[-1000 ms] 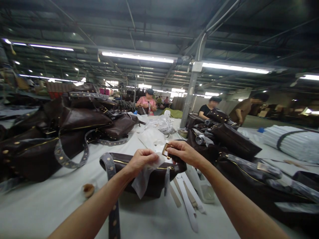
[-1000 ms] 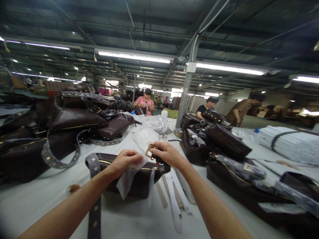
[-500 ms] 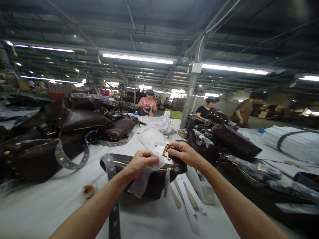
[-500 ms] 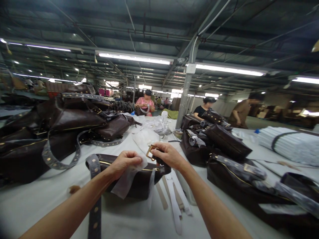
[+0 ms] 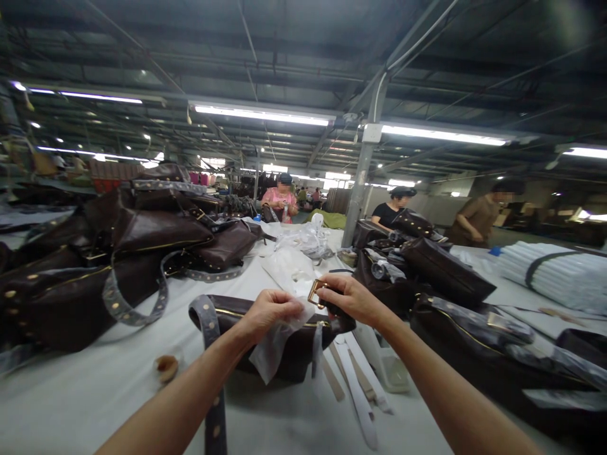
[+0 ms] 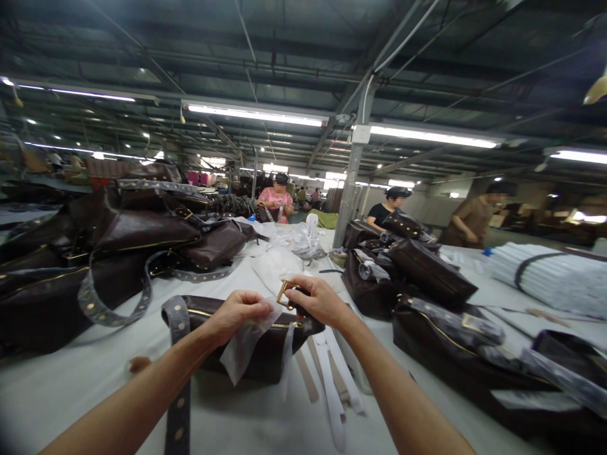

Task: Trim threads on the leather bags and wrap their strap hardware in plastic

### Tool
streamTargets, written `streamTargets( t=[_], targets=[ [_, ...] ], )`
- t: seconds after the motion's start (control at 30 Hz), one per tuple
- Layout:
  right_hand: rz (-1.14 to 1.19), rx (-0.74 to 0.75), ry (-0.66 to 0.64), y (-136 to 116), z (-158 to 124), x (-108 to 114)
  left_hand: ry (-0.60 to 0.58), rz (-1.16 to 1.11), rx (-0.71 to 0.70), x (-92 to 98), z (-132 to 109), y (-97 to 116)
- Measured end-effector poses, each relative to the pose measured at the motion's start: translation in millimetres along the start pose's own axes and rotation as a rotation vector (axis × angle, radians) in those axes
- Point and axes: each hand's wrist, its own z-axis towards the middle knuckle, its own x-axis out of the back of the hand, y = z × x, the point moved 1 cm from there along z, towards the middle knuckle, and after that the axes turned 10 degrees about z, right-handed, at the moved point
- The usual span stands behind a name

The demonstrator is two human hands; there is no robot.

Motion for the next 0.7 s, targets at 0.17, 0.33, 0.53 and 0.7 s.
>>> streamTargets(
  t=[0.17,0.33,0.53,0.7],
  targets=[
    [-0.048,0.026,0.011,-2.5,-0.8,-0.2,-0.025,0.016,0.018,1.1,0.4,-0.7],
    [-0.113,0.058,0.004,-8.7,-1.5,-1.6,-0.079,0.005,0.044,2.0,0.4,-0.7],
    [-0.204,0.071,-0.035,-10.0,-0.7,-4.0,-0.047,0.017,0.029,1.1,2.4,4.3],
    [-0.201,0.072,-0.056,-7.1,0.9,-3.6,-0.03,0.035,-0.007,0.2,5.2,7.3]
  ],
)
